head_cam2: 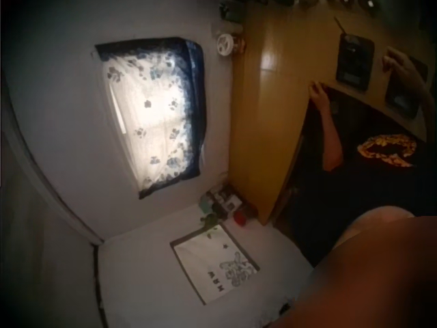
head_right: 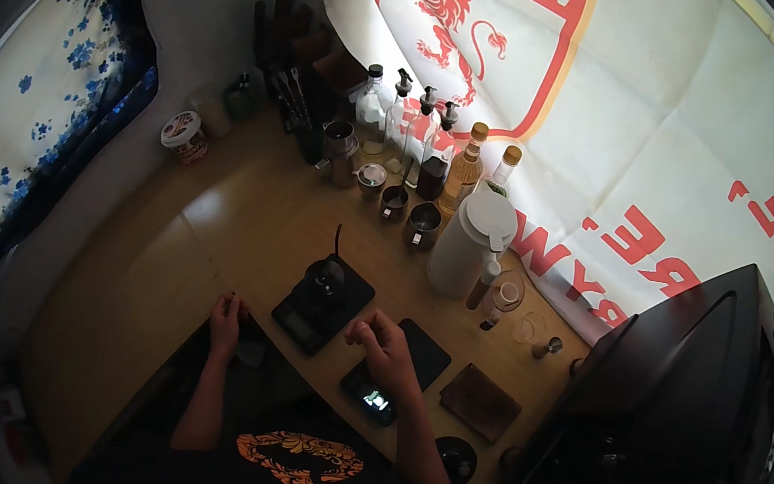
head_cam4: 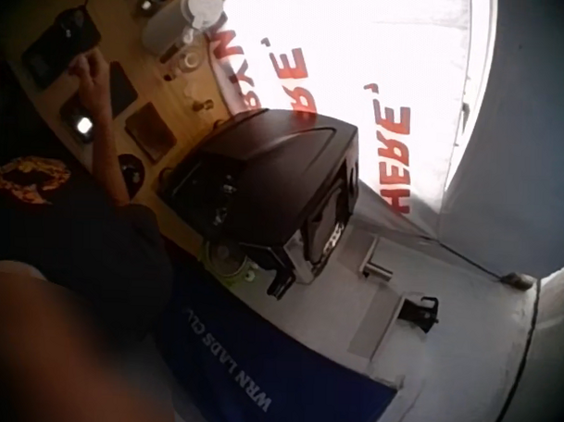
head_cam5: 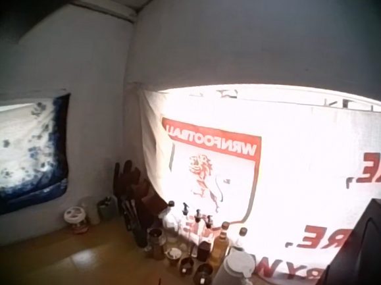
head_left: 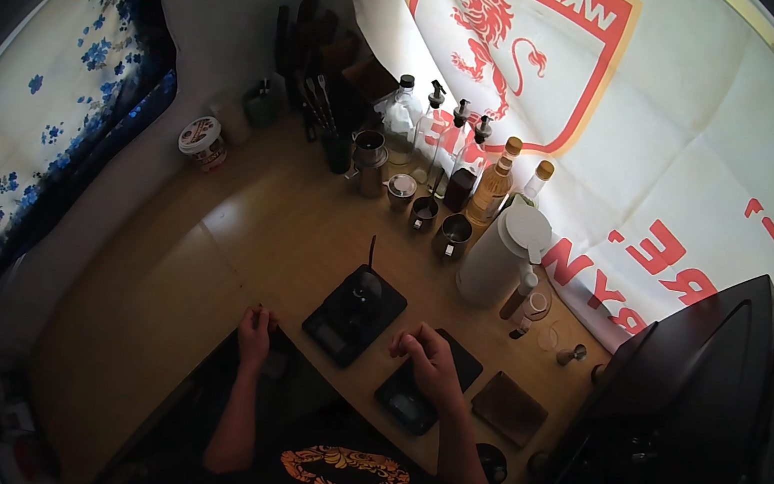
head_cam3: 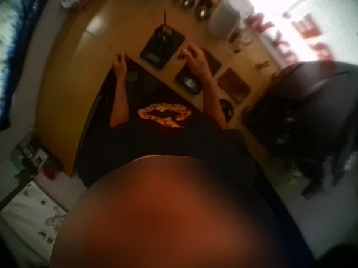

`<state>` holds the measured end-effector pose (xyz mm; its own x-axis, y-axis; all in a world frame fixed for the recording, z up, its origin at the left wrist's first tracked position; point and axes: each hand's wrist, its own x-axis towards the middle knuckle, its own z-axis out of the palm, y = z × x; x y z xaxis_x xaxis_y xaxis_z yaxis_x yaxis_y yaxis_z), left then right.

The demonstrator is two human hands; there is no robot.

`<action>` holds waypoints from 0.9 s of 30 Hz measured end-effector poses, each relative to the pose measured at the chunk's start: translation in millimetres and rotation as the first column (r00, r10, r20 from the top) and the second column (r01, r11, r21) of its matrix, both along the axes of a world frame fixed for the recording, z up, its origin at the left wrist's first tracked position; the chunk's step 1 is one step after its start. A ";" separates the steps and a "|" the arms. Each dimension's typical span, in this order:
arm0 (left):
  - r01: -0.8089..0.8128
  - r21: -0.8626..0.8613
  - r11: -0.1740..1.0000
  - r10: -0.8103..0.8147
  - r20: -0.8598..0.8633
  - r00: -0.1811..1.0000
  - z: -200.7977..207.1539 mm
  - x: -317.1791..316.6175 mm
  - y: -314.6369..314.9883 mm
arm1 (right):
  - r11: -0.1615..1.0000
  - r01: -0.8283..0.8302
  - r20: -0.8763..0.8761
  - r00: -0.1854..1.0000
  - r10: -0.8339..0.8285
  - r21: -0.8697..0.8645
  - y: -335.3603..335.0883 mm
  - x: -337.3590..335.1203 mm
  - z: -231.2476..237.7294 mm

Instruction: Organizes various syrup bottles and plastic cups from a storage box onto a counter.

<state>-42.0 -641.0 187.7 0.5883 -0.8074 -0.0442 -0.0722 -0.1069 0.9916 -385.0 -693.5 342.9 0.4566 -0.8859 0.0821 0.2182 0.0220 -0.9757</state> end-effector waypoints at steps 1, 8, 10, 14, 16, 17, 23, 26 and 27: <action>-0.041 0.035 0.999 0.041 0.024 0.999 8.8 -6.0 16.4 | 1.000 -0.017 0.005 1.000 0.017 0.010 4.7 -3.5 -5.1; -0.045 0.071 0.996 0.049 -0.054 0.997 26.5 -51.5 107.7 | 0.974 -0.188 0.062 0.982 0.181 0.126 42.7 0.9 -15.9; -0.027 0.054 0.998 0.030 -0.057 0.998 24.7 -65.1 123.7 | 0.956 -0.267 0.046 0.964 0.264 0.117 49.6 9.5 -17.2; 0.083 0.000 0.997 -0.082 -0.185 0.979 20.4 -87.8 152.3 | 0.900 -0.431 -0.041 0.900 0.434 0.065 61.5 31.0 -21.4; 0.106 -0.011 0.994 -0.106 -0.145 0.984 20.2 -92.5 170.5 | 0.866 -0.495 -0.060 0.864 0.499 0.068 66.2 45.8 -26.2; 0.152 -0.008 0.988 -0.152 -0.108 0.982 20.8 -90.2 178.6 | 0.848 -0.522 -0.111 0.841 0.529 0.090 68.2 54.0 -29.8; 0.089 -0.014 0.996 -0.089 -0.027 0.996 31.9 -49.8 248.9 | 0.778 -0.628 -0.235 0.753 0.615 0.022 97.2 122.6 -27.3; -0.041 -0.055 0.998 0.034 -0.113 0.993 31.2 -18.0 296.6 | 0.744 -0.667 -0.314 0.699 0.642 0.037 130.6 169.4 -28.4; -0.080 -0.067 0.995 0.072 -0.114 0.991 29.2 -7.1 313.4 | 0.743 -0.667 -0.373 0.677 0.634 0.051 143.7 186.0 -33.6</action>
